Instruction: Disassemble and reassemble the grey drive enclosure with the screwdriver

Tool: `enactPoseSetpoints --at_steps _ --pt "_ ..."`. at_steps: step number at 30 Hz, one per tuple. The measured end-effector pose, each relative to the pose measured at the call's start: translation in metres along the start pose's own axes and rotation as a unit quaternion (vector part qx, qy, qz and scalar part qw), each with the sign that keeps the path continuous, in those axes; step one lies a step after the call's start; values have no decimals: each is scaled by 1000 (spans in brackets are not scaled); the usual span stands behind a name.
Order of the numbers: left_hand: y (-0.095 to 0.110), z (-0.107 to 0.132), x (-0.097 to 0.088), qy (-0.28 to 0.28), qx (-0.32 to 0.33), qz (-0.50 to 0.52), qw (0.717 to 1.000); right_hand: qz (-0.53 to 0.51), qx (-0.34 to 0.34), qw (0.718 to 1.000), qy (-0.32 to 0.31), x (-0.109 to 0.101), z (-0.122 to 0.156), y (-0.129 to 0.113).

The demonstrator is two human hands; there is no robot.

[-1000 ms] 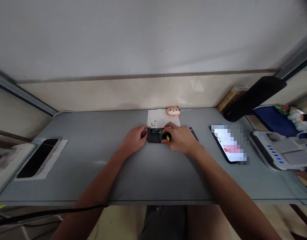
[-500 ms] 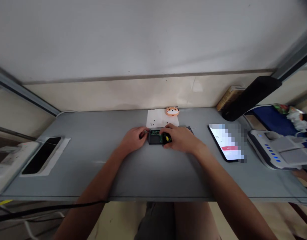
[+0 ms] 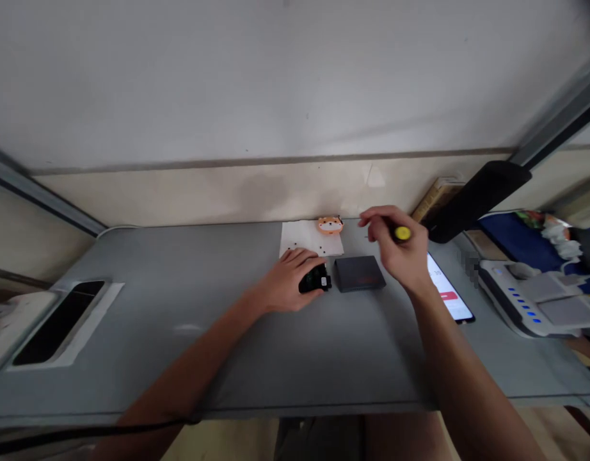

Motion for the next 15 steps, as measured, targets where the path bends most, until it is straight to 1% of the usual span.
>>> enactPoseSetpoints --at_steps 1,3,4,6,8,10,12,15 --pt "-1 1 2 8 5 0 1000 -17 -18 998 54 -11 -1 -3" --pt "-2 5 4 22 14 -5 1000 -31 -25 992 117 -23 0 2" --pt "-3 7 3 32 12 -8 999 -27 -8 990 137 -26 0 9" --pt "-7 12 3 41 -7 -17 999 -10 49 986 161 -27 2 31" --pt "-9 13 5 33 -28 -25 999 -1 102 983 155 -21 4 52" --pt "-10 13 8 19 -41 -29 999 1 129 984 121 -11 4 68" --pt "-11 11 10 11 -48 -27 998 4 140 986 90 -3 5 76" --pt "-11 10 10 8 -49 -16 999 16 145 987 62 4 6 81"
Point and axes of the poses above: each hand's wrist, its own z-axis away from the middle knuckle, its own x-axis out of the palm, y = z × x, the point moved 9 cm from there along -z, towards the middle knuckle, and after that the axes turned 10 degrees about -z, right-handed, at the moved point
